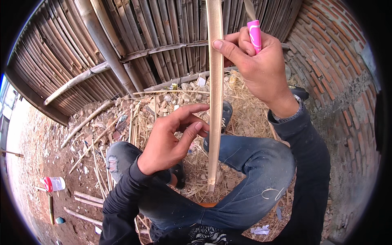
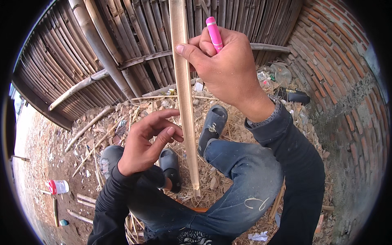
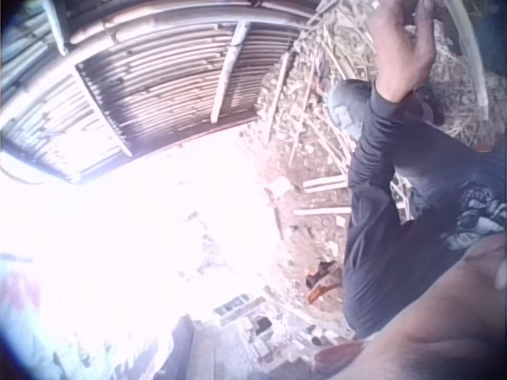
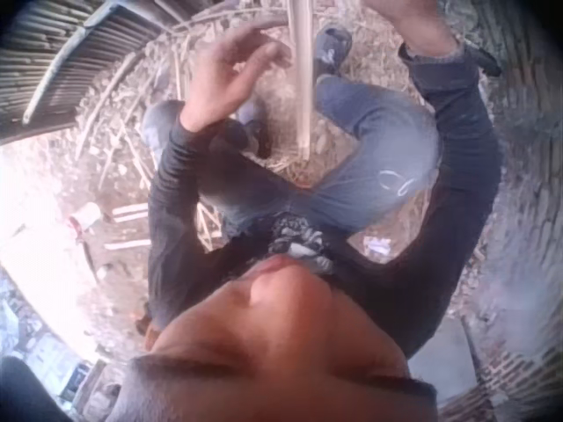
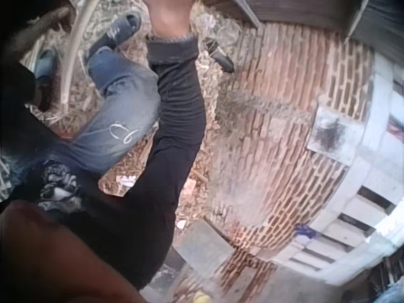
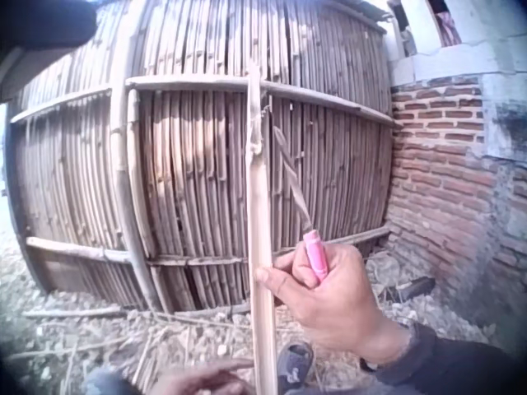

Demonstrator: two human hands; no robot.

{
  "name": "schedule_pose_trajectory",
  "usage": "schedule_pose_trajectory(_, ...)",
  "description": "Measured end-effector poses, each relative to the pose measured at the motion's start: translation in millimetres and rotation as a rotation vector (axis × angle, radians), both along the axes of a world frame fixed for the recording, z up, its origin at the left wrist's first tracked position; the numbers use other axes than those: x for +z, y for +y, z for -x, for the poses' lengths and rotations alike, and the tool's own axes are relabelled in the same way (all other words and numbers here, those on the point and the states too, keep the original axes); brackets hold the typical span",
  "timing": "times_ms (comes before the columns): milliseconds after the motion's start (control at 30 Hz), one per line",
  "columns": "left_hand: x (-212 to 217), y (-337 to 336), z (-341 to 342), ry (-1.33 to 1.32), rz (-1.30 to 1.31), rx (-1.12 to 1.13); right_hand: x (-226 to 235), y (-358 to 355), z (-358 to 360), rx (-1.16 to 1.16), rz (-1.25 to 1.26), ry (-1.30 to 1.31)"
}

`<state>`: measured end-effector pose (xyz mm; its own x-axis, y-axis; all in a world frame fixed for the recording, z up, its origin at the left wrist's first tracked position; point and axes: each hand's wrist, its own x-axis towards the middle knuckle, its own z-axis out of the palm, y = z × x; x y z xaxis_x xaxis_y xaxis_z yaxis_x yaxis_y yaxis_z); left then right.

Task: The person shaves a strip of bamboo using a knife, removing thin layers along the length of the wood while sitting on a pile of debris.

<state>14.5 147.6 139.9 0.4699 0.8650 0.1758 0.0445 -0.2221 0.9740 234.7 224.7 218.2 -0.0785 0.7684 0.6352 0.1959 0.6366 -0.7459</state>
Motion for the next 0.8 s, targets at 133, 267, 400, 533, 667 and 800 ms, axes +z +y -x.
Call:
schedule_pose_trajectory(133, -12.9, 48.4, -29.8, -0.009, -0.127, -0.090, -26.6, 16.0, -9.7, -0.004, -0.009, -0.022)
schedule_pose_trajectory(267, -53.0, 79.0, -62.7, -0.108, -0.024, -0.231, -75.4, 19.3, -29.3, -0.040, 0.142, -0.021)
schedule_pose_trajectory(400, -81.4, 105.2, -73.2, -0.022, 0.083, -0.016, -120.1, 21.6, -70.0, -0.057, 0.309, -0.181)
schedule_pose_trajectory(533, -71.3, 136.5, -61.9, 0.145, 0.032, 0.146, -152.9, 15.4, -111.7, -0.176, 0.603, -0.395)
schedule_pose_trajectory(667, -65.9, 150.1, -48.1, 0.166, -0.048, 0.241, -163.5, 26.0, -133.2, -0.224, 0.597, -0.527)
schedule_pose_trajectory(800, -58.1, 158.8, -37.2, 0.151, -0.120, 0.330, -152.1, 40.8, -133.3, -0.234, 0.598, -0.469)
